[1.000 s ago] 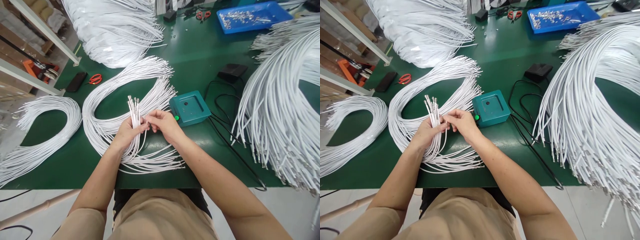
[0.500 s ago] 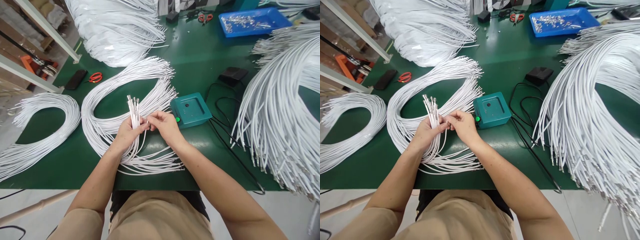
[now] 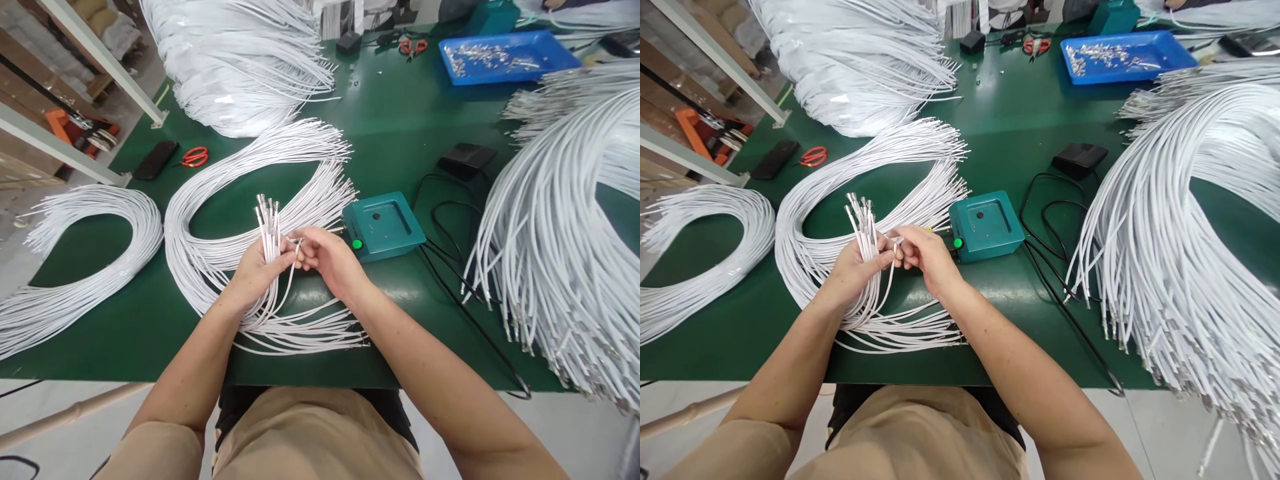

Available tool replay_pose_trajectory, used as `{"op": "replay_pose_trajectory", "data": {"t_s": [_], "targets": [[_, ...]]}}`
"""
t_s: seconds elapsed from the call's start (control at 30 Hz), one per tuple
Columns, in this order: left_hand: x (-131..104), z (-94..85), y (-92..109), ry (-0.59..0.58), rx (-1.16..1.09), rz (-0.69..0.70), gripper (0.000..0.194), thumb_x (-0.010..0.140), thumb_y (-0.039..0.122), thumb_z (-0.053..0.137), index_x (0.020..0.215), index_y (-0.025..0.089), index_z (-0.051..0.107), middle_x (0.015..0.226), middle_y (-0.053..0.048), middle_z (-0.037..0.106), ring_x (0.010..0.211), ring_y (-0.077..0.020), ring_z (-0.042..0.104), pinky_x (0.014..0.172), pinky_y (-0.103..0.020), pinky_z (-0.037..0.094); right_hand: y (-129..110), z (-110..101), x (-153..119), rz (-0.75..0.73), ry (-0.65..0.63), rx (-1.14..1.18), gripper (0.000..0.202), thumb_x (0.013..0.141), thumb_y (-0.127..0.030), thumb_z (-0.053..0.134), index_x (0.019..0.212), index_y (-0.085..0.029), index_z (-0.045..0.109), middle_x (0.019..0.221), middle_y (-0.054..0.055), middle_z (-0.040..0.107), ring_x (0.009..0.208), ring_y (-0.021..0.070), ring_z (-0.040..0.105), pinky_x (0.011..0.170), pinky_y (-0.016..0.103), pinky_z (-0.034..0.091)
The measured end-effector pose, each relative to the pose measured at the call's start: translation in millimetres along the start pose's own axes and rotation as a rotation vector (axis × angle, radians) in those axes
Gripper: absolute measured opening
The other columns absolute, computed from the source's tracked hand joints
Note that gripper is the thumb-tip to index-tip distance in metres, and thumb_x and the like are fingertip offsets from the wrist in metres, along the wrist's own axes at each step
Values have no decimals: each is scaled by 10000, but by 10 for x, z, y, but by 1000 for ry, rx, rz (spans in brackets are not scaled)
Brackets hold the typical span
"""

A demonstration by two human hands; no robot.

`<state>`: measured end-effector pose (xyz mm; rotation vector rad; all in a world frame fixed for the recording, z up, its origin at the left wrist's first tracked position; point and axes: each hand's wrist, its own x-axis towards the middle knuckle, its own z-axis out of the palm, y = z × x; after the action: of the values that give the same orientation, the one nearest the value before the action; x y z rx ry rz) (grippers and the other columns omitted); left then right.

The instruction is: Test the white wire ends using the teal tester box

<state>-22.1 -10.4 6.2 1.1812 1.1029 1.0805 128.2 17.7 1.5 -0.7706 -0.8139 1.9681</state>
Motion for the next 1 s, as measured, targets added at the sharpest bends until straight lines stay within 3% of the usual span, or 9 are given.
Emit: {"op": "replay_pose_trajectory", "data": {"t_s": [0.07, 0.23, 0.4, 0.57, 0.7, 0.83, 1.0], "targets": [[-3, 8, -3, -17, -6, -9, 310, 736, 310, 774, 759, 175, 496, 755, -7, 661, 706, -155, 658, 752, -320, 538, 4, -9, 0, 11, -5, -18, 287, 786, -412, 623, 634, -170, 599, 488, -74, 358, 476, 80, 423, 516, 235, 351], [-14, -4, -19, -26, -8, -17, 305, 730, 297, 781, 778, 175, 505, 787, -6, 659, 714, -151, 663, 733, -305, 542, -3, -51, 7, 81, -82, -14, 260, 790, -381, 651, 658, -158, 639, 485, -73, 379, 475, 74, 399, 544, 234, 358], [-13, -29, -12, 49, 0, -8, 330, 693, 299, 809, 760, 173, 512, 716, 22, 615, 616, -105, 592, 629, -245, 504, -15, -67, 18, 133, -154, 86, 386, 783, -440, 681, 562, -178, 505, 507, -56, 399, 536, 91, 432, 604, 244, 392], [2, -68, -27, 21, -41, -7, 300, 722, 281, 790, 785, 174, 516, 745, 18, 629, 612, -94, 591, 632, -236, 501, -19, -64, 19, 117, -169, 81, 392, 757, -439, 709, 578, -174, 483, 614, -29, 496, 577, 83, 458, 615, 236, 403], [9, -93, -62, 9, -65, 16, 316, 746, 278, 773, 959, 184, 560, 827, -14, 662, 696, -128, 639, 618, -233, 491, -32, -34, 3, 41, -114, 21, 329, 757, -420, 704, 620, -165, 548, 651, -14, 557, 593, 83, 495, 600, 226, 407], [1, -86, -55, 35, -18, 41, 481, 750, 292, 769, 1178, 200, 571, 838, -12, 653, 700, -129, 635, 603, -224, 485, -39, 13, -26, -48, 29, -115, 242, 723, -383, 727, 691, -163, 633, 656, -14, 596, 616, 90, 530, 629, 233, 441], [-19, -70, -19, 31, 40, 30, 449, 757, 293, 760, 1171, 195, 619, 887, -21, 650, 702, -114, 610, 624, -221, 495, -61, 29, -50, -98, 87, -217, 143, 708, -290, 717, 735, -154, 684, 631, -20, 613, 601, 88, 527, 663, 253, 464]]}}
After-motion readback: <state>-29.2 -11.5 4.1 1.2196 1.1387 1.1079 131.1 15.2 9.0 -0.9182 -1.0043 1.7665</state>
